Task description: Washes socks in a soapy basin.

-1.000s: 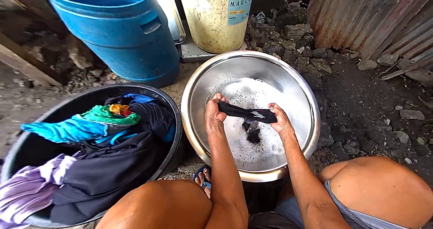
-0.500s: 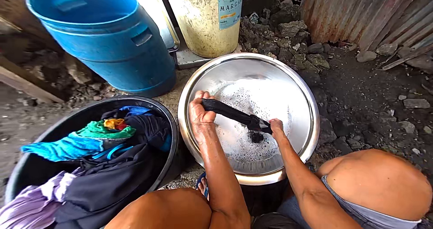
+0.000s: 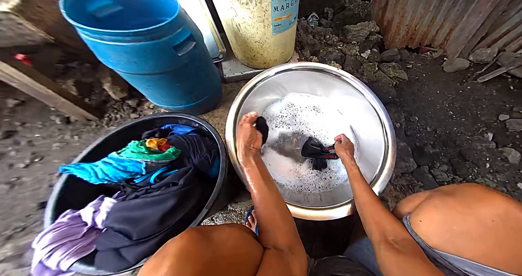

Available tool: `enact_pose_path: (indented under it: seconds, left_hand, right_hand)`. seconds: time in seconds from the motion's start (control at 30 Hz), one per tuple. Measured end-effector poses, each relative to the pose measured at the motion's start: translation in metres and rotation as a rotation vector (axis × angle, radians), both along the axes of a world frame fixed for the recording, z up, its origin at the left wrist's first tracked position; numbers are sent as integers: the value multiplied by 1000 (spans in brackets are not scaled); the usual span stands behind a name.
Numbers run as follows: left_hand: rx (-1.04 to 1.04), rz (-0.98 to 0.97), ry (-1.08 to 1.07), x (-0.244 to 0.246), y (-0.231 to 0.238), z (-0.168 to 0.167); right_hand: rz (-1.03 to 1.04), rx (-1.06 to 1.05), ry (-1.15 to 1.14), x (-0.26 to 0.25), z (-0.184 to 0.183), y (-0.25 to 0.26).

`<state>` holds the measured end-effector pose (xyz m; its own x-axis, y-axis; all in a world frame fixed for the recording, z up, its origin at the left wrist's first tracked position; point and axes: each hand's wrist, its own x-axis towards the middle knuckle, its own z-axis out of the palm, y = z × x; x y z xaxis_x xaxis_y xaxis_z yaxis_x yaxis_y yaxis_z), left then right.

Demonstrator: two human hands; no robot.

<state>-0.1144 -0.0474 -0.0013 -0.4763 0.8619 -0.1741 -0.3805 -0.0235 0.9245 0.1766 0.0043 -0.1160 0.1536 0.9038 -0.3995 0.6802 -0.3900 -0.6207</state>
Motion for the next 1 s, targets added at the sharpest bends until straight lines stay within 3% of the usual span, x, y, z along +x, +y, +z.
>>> enact_pose_path:
  seconds: [0.17,0.23,0.33,0.43,0.5,0.73,1.0]
  left_hand:
    - [148,-204,8,10,6,16]
    - [219,-262,-38,20,4,27]
    - [285,-342,-124,30,6,29]
    - [309,-410,-194,40,8,28]
    - [328,-453,-213,47,8,28]
    - [294,-436,-218,46,9,42]
    - [387,-476,-285,38,9,59]
  right_hand:
    - [694,-3,351,-57,33,-19]
    - [869,-67,390,-70,51,-22]
    - [770,-52,352,-73,83,-22]
    - [453,176,512,-78,100,-23]
    - [394,307,544,-81,103,-24]
    - [470,325,735,-72,110,-29]
    - [592,459,577,-55,138,-32]
